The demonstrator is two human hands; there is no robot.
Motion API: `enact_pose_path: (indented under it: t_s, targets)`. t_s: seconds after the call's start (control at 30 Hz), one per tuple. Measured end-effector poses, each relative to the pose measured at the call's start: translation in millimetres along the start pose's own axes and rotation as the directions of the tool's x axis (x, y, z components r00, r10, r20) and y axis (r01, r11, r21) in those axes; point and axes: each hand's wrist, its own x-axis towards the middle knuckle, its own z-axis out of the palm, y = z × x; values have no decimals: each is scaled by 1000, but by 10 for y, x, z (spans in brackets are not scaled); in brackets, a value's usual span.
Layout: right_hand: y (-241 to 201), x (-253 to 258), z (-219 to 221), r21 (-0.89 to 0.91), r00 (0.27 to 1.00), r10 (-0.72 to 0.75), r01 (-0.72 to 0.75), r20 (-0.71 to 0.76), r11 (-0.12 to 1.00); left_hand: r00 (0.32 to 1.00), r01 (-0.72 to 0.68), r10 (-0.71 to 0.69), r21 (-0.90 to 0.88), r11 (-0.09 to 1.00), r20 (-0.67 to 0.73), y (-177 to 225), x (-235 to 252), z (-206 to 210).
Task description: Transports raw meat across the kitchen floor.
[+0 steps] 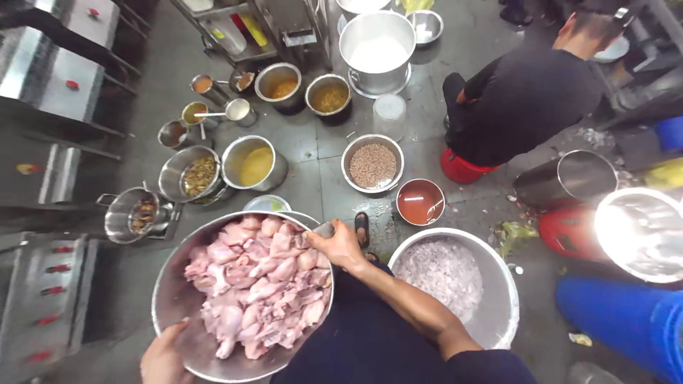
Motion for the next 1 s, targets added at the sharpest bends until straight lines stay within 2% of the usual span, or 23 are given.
enact_pose_path:
  t_s: [0.23, 0.37, 0.53, 0.7, 1.0]
  targets:
    - [-532, 1047, -502, -14, 995, 24, -26, -93, 1000, 997, 28, -25, -37, 999, 77, 476, 909, 1064]
    - [-961, 1551, -836, -4, 983, 36, -37, -181, 999, 989, 20, -17, -20, 1000, 144, 964, 1470, 1625]
    - [-1246, 1912, -1141, 58, 968, 30, -16, -248, 998, 980, -21, 14, 30, 999, 197, 1579, 1813, 2150]
    - [-1461, 2187, -1395, 97, 968, 46, -23, -247, 995, 974, -55, 38, 70, 996, 225, 1894, 2044, 2494]
    - [-1598, 2559, -1622, 75, 966, 51, -33, -252, 997, 968, -25, 12, 48, 999, 251, 2008, 2228, 2890]
